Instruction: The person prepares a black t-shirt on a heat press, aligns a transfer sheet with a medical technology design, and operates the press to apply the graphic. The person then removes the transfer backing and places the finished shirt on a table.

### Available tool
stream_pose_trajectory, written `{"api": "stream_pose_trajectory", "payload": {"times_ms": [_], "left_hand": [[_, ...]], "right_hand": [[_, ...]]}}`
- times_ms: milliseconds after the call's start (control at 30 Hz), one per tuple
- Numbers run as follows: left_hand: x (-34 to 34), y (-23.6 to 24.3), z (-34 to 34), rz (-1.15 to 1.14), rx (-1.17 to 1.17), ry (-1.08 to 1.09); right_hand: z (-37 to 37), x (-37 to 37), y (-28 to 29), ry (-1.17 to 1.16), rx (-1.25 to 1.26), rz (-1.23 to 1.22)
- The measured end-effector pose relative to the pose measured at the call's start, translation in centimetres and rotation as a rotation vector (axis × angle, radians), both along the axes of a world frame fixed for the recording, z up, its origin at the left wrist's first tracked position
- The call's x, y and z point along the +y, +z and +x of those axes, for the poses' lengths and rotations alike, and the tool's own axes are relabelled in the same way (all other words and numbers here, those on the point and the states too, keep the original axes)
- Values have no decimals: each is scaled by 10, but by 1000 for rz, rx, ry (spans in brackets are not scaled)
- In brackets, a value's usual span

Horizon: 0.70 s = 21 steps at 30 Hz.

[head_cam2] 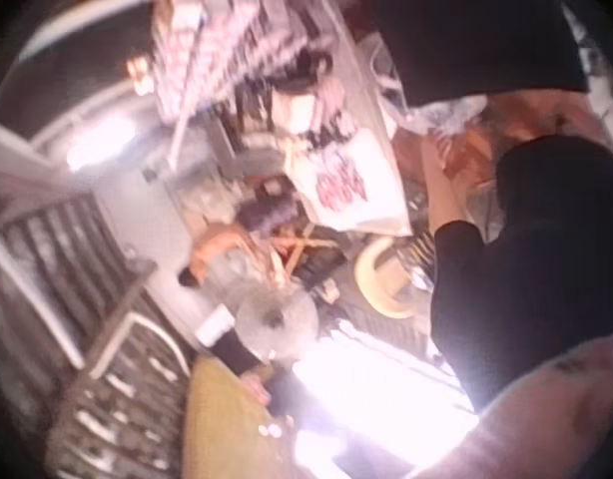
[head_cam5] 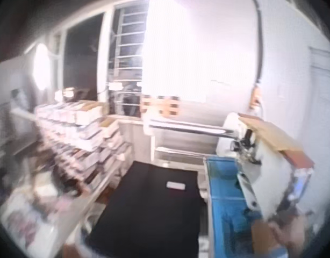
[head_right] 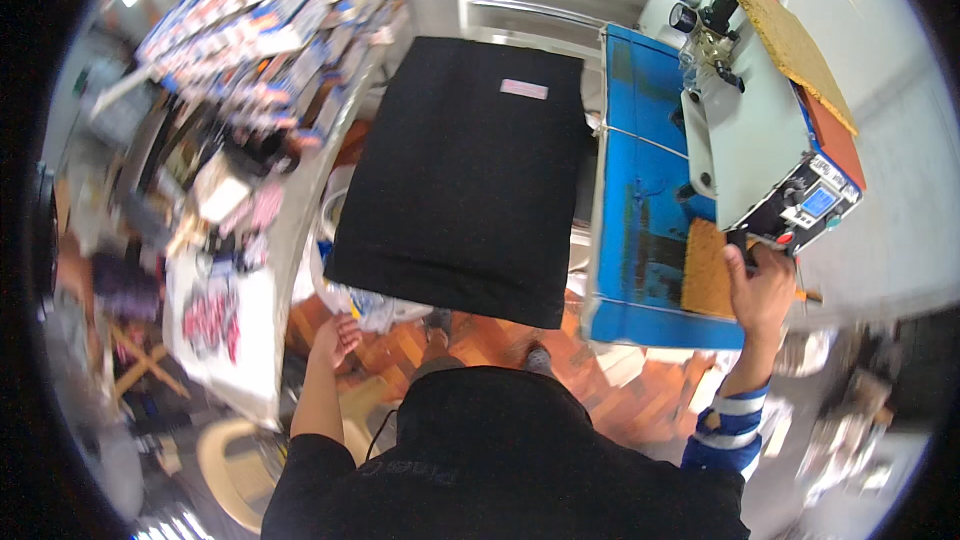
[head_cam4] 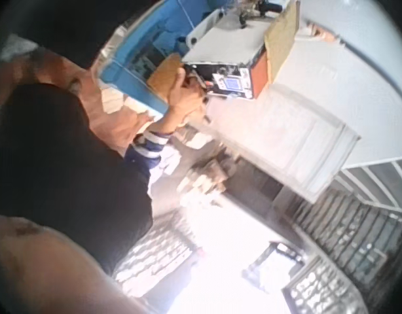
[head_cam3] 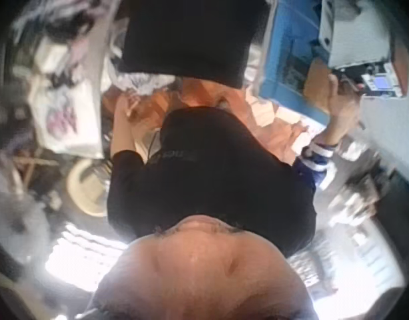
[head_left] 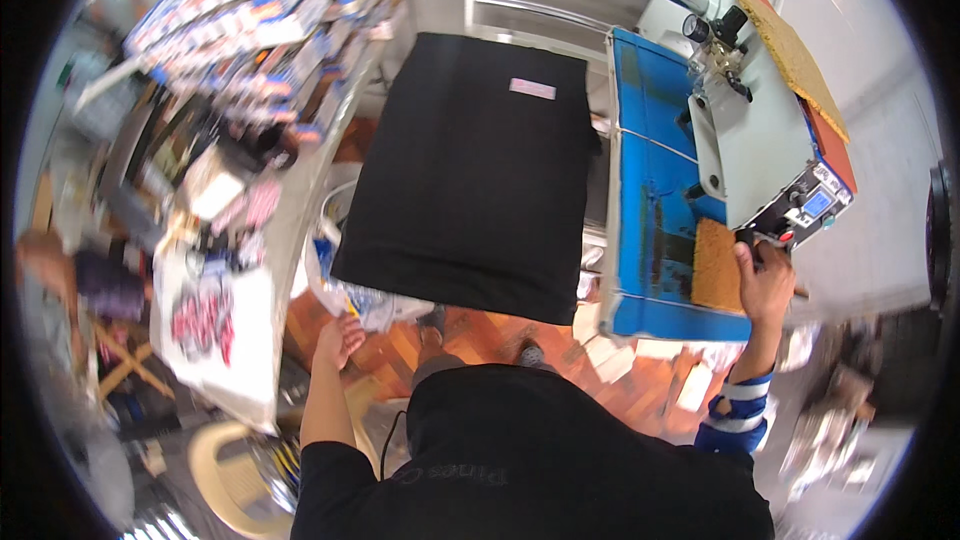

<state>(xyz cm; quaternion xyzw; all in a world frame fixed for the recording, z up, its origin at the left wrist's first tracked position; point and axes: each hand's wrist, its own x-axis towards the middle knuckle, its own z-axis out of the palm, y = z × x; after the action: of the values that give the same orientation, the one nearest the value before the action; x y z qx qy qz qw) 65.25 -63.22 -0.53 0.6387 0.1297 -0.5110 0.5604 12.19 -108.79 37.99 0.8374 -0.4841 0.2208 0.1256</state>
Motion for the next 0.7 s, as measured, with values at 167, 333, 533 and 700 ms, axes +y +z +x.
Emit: {"api": "stream_pose_trajectory", "payload": {"times_ms": [167,333,533,700], "left_hand": [[-187,22,178,-523,110,-238],[-374,134,185,-638,389,-516],[-463,105,276,-891,-128,-93],[-497,204,251,-964,-453,-20]], "right_hand": [[-24,-26,-34,-386,-53,6],[-48,-14,-23,-618,-42,24],[178,1,-29,-268,-214,-230],[339,-22,-46,128,-599,648]]}}
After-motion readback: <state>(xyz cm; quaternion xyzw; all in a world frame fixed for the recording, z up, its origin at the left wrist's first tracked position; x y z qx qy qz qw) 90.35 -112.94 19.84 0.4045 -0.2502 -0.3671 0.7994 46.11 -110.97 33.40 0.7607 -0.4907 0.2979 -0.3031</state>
